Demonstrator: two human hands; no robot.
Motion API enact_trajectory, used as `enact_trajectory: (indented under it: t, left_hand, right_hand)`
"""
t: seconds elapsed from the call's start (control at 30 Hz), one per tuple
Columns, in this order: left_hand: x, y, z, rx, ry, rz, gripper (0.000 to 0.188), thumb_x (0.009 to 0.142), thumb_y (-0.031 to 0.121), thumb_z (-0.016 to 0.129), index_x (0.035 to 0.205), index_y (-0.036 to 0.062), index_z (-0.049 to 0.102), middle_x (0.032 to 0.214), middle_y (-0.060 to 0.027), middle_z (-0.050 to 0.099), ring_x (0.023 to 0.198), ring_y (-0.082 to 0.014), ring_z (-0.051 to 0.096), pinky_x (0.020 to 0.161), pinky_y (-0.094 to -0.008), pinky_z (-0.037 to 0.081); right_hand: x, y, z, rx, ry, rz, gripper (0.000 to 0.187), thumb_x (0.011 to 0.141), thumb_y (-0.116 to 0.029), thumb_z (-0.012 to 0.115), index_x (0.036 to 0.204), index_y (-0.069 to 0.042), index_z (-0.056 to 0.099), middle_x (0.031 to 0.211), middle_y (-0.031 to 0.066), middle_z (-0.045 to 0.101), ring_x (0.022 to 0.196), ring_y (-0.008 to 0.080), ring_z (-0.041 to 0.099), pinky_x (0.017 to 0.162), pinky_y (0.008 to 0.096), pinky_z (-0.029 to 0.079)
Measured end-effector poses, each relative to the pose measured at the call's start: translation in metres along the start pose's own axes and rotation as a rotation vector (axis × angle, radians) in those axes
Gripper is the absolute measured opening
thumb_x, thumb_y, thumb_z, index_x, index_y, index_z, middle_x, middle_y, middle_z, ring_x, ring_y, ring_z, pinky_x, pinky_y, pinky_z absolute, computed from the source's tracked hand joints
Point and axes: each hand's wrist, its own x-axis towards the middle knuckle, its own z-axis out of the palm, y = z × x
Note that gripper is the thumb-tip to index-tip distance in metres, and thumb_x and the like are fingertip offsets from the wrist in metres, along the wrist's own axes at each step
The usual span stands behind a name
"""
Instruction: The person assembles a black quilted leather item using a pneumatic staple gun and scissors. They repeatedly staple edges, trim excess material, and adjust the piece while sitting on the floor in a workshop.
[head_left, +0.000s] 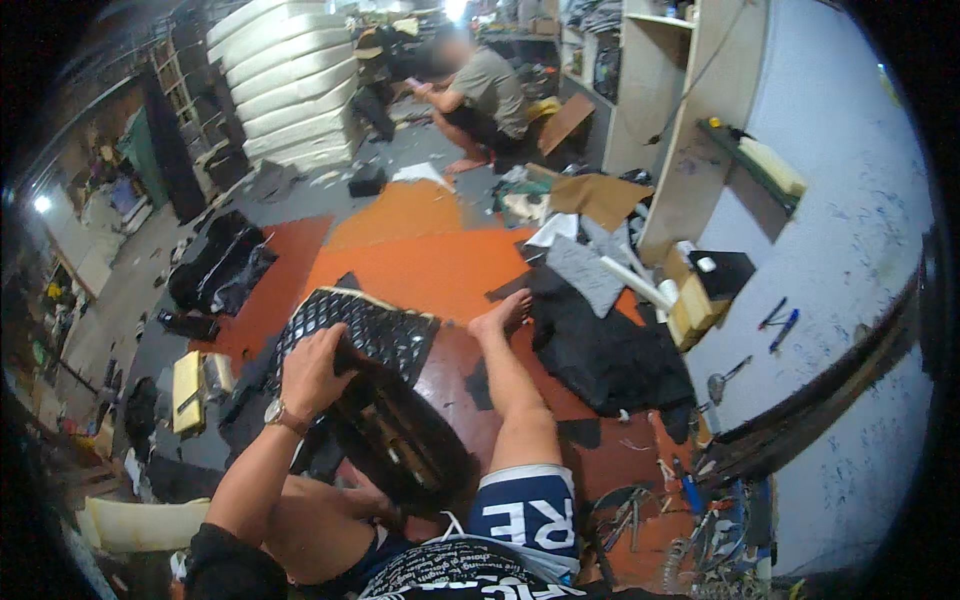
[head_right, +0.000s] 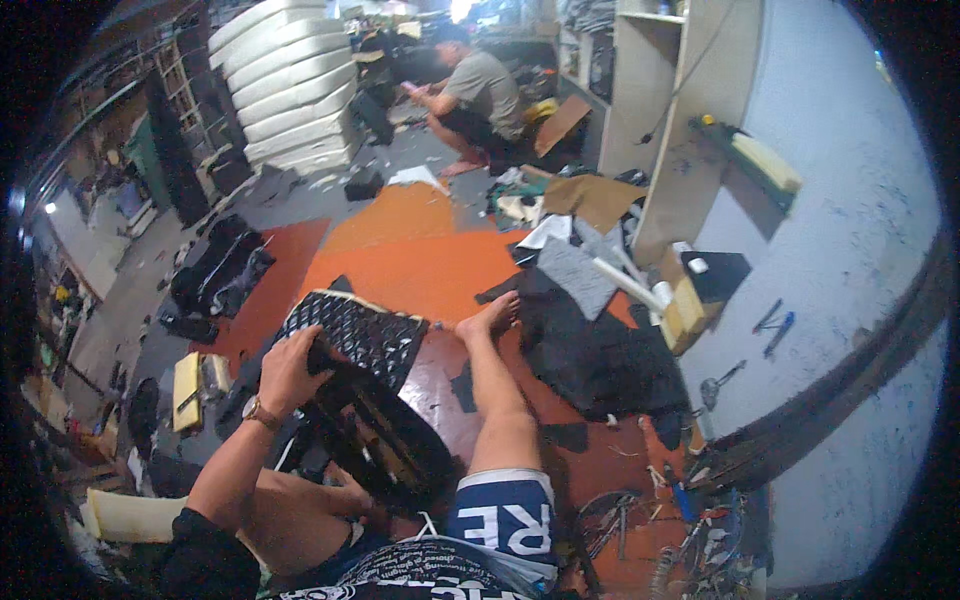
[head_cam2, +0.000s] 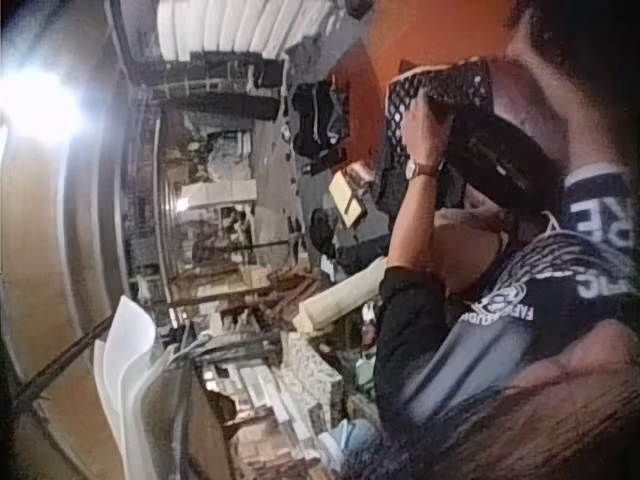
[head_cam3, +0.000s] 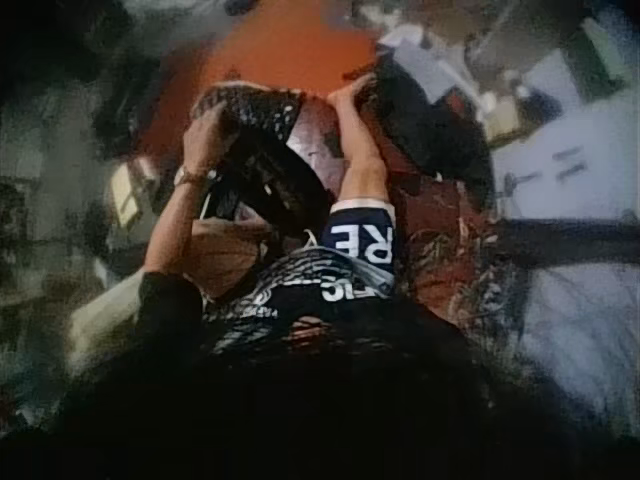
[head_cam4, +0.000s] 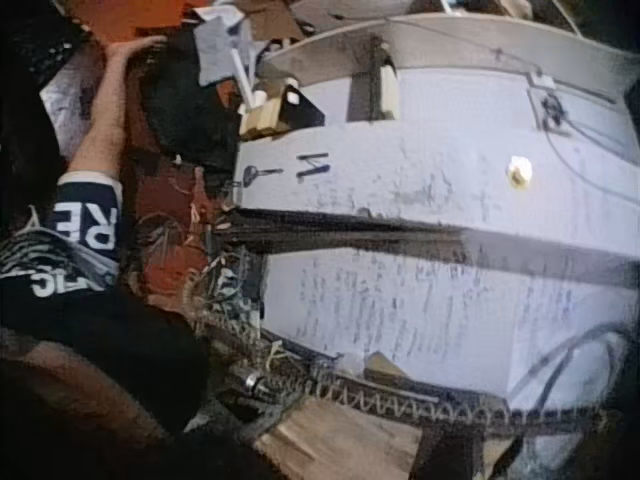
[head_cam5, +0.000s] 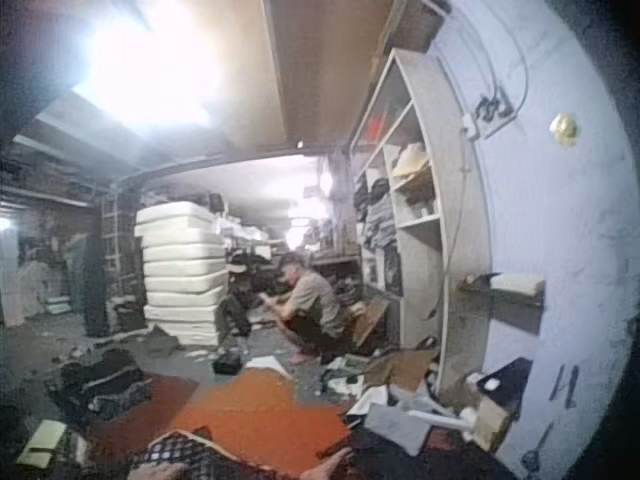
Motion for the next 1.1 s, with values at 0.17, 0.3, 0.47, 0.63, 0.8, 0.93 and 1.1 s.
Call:
enact_trajectory:
  t: [0.17, 0.3, 0.47, 0.63, 0.8, 0.93, 1.1]
  left_hand:
    - [0.0, 0.019, -0.002, 0.007, -0.001, 0.007, 0.074, 0.072, 0.024, 0.088, 0.136, 0.0108, 0.055, 0.118, -0.0135, 0.067, 0.108, -0.0376, 0.065, 0.093, -0.0469, 0.053]
    - [0.008, 0.021, 0.001, 0.019, 0.06, 0.101, 0.073, 0.071, 0.022, 0.089, 0.135, 0.0103, 0.056, 0.111, -0.0133, 0.068, 0.101, -0.0368, 0.067, 0.085, -0.0462, 0.055]
    - [0.021, 0.009, 0.007, 0.036, -0.015, 0.035, 0.072, 0.071, 0.023, 0.089, 0.134, 0.0089, 0.057, 0.113, -0.0132, 0.068, 0.103, -0.0381, 0.066, 0.088, -0.0467, 0.055]
    - [0.023, -0.011, 0.012, -0.026, -0.029, 0.01, 0.075, 0.069, 0.021, 0.09, 0.135, 0.0095, 0.057, 0.121, -0.015, 0.069, 0.11, -0.0382, 0.065, 0.095, -0.0463, 0.052]
    - [0.022, -0.031, 0.017, -0.023, -0.052, -0.02, 0.074, 0.069, 0.018, 0.09, 0.135, 0.0098, 0.059, 0.123, -0.0143, 0.069, 0.11, -0.0376, 0.066, 0.095, -0.0454, 0.053]
    - [0.035, -0.036, 0.025, -0.036, -0.106, -0.078, 0.074, 0.069, 0.016, 0.091, 0.135, 0.0094, 0.058, 0.123, -0.0148, 0.069, 0.112, -0.037, 0.066, 0.096, -0.0455, 0.053]
    - [0.045, -0.032, 0.03, -0.024, -0.163, -0.085, 0.076, 0.069, 0.016, 0.091, 0.137, 0.0087, 0.057, 0.123, -0.0154, 0.069, 0.112, -0.0379, 0.066, 0.096, -0.0459, 0.053]
  right_hand:
    - [-0.187, 0.173, 0.106, 0.527, -0.13, 0.283, 0.071, 0.091, -0.042, 0.062, 0.149, -0.006, 0.041, 0.115, 0.0147, 0.056, 0.096, 0.0273, 0.054, 0.078, 0.0461, 0.047]
    - [-0.24, 0.24, 0.102, 0.827, -0.192, 0.41, 0.065, 0.09, -0.03, 0.074, 0.143, -0.001, 0.05, 0.1, 0.0147, 0.07, 0.079, 0.0236, 0.067, 0.067, 0.0393, 0.056]
    - [-0.168, 0.258, 0.071, 1.567, -0.33, 0.738, 0.043, 0.109, -0.045, 0.045, 0.13, -0.011, 0.062, 0.095, 0.0135, 0.075, 0.072, 0.0282, 0.068, 0.061, 0.0447, 0.057]
    - [-0.114, 0.263, 0.135, 1.141, 0.085, 0.786, 0.041, 0.109, -0.033, 0.048, 0.144, -0.012, 0.049, 0.128, 0.0147, 0.056, 0.1, 0.0324, 0.061, 0.084, 0.0452, 0.049]
    - [-0.102, 0.274, 0.204, 0.74, 0.235, 0.753, 0.052, 0.109, -0.022, 0.05, 0.158, -0.013, 0.037, 0.161, 0.0159, 0.037, 0.128, 0.0365, 0.054, 0.106, 0.0457, 0.041]
    - [-0.09, 0.244, 0.211, 0.573, 0.225, 0.742, 0.051, 0.107, -0.018, 0.052, 0.156, -0.012, 0.039, 0.163, 0.0165, 0.037, 0.131, 0.0377, 0.054, 0.109, 0.0472, 0.041]
    - [-0.068, 0.19, 0.173, 0.378, 0.155, 0.628, 0.044, 0.103, -0.014, 0.054, 0.146, -0.011, 0.047, 0.156, 0.0171, 0.044, 0.127, 0.0382, 0.056, 0.106, 0.0496, 0.043]
